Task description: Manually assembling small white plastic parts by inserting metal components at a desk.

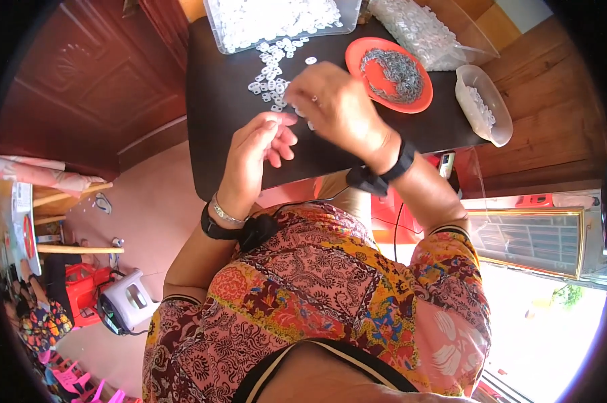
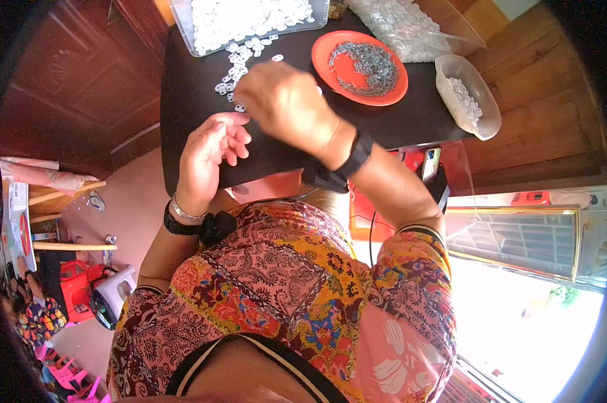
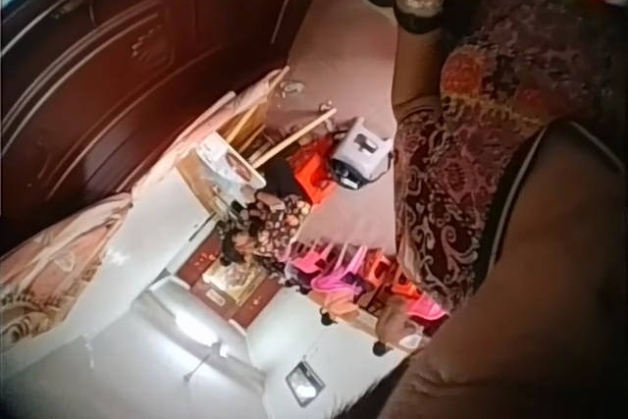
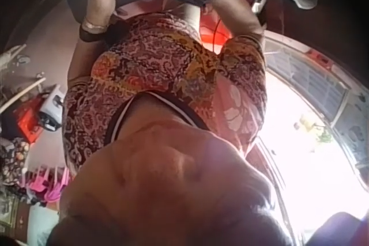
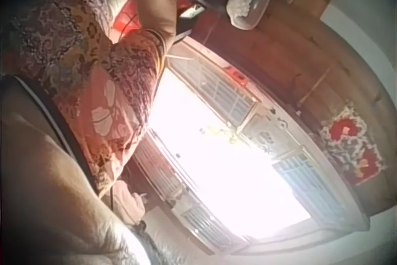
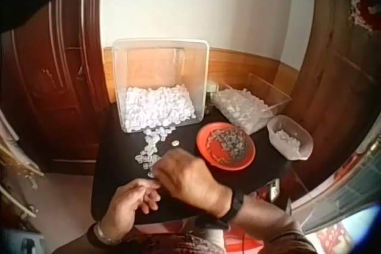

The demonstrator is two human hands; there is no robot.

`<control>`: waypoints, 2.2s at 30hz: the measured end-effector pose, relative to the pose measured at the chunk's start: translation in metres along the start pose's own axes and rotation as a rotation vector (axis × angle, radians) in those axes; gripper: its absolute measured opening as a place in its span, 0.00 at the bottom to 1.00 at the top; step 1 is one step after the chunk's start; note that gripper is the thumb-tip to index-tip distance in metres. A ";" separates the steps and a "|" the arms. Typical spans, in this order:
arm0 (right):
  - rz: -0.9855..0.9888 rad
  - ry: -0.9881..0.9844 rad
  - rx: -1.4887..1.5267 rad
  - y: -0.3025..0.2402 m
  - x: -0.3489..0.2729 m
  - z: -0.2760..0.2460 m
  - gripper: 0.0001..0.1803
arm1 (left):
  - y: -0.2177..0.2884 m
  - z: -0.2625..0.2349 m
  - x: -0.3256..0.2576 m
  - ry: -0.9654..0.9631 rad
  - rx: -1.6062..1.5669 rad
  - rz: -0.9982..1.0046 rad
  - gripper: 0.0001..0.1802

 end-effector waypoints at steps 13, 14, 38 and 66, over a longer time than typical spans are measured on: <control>0.312 0.170 0.514 -0.017 -0.050 0.014 0.07 | -0.016 0.011 0.009 -0.106 -0.172 -0.071 0.15; 0.387 0.167 0.675 -0.016 -0.053 0.017 0.06 | -0.016 0.012 0.008 -0.125 -0.153 -0.059 0.15; 0.576 0.001 0.755 -0.016 -0.062 0.011 0.03 | -0.013 0.012 0.001 -0.141 0.104 -0.061 0.17; 0.280 -0.116 0.331 -0.024 -0.049 -0.010 0.06 | -0.009 0.016 -0.001 -0.173 0.294 -0.062 0.12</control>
Point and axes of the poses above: each hand's wrist, its own x-axis towards the middle knuckle, its own z-axis out of the palm, y = z × x, the point moved 5 cm from there along x, towards the middle knuckle, and after that the axes turned 6 degrees about -y, right-handed, at the moved point
